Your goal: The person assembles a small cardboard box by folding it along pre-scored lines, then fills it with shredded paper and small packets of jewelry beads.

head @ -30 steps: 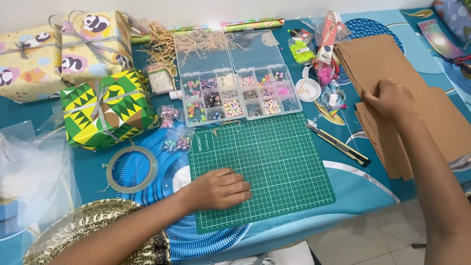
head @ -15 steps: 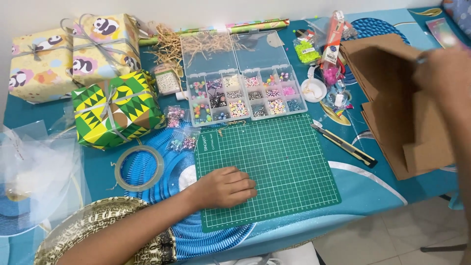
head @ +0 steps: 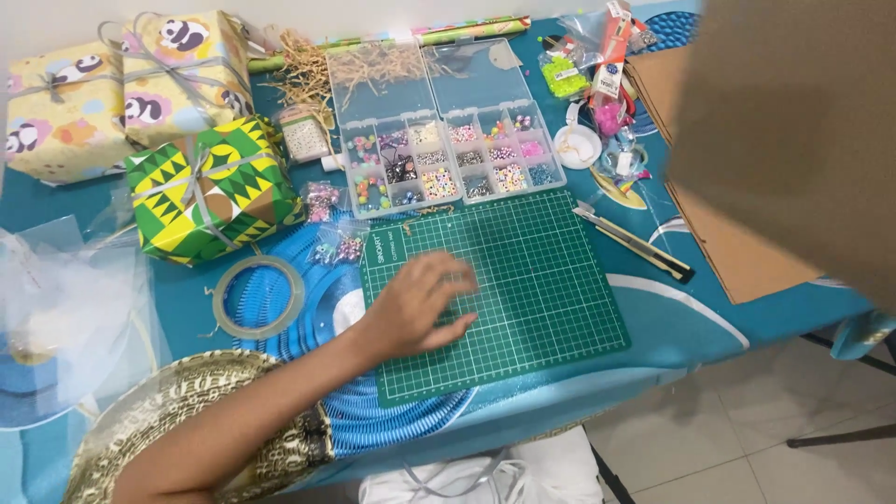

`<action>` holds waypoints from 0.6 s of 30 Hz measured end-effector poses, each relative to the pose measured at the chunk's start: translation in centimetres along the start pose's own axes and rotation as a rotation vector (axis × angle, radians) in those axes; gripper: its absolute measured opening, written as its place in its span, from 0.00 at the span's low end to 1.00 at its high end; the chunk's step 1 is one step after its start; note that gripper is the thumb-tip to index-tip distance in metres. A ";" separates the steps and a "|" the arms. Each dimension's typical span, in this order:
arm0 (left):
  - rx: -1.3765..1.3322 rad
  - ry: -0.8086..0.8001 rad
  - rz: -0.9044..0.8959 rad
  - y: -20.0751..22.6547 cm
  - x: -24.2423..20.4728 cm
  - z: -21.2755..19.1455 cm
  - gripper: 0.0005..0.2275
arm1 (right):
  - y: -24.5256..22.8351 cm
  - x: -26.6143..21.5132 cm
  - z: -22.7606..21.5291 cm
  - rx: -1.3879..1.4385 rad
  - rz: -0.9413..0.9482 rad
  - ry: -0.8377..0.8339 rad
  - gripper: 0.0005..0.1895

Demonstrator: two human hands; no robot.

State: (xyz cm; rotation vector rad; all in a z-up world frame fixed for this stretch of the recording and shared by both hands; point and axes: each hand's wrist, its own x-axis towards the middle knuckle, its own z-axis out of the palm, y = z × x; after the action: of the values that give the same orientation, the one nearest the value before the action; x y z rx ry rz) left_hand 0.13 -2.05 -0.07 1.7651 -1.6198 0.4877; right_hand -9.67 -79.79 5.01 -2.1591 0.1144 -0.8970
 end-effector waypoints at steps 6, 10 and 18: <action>-0.487 0.140 -0.627 3.9 8.2 -10.8 0.43 | -1.4 -5.5 14.4 0.227 0.334 0.018 0.23; -0.951 0.093 -0.836 1.1 5.5 -10.1 0.39 | -15.2 -9.8 25.4 0.368 0.539 0.001 0.27; -0.550 -0.040 -1.034 3.6 2.3 -13.6 0.32 | -35.1 -11.1 30.4 0.582 0.614 -0.281 0.18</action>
State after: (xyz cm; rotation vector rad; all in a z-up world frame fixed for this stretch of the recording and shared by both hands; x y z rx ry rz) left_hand -0.67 5.79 11.78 1.8637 -0.5768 -0.4397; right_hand -5.64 -32.47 9.56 -1.5389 0.3124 -0.2227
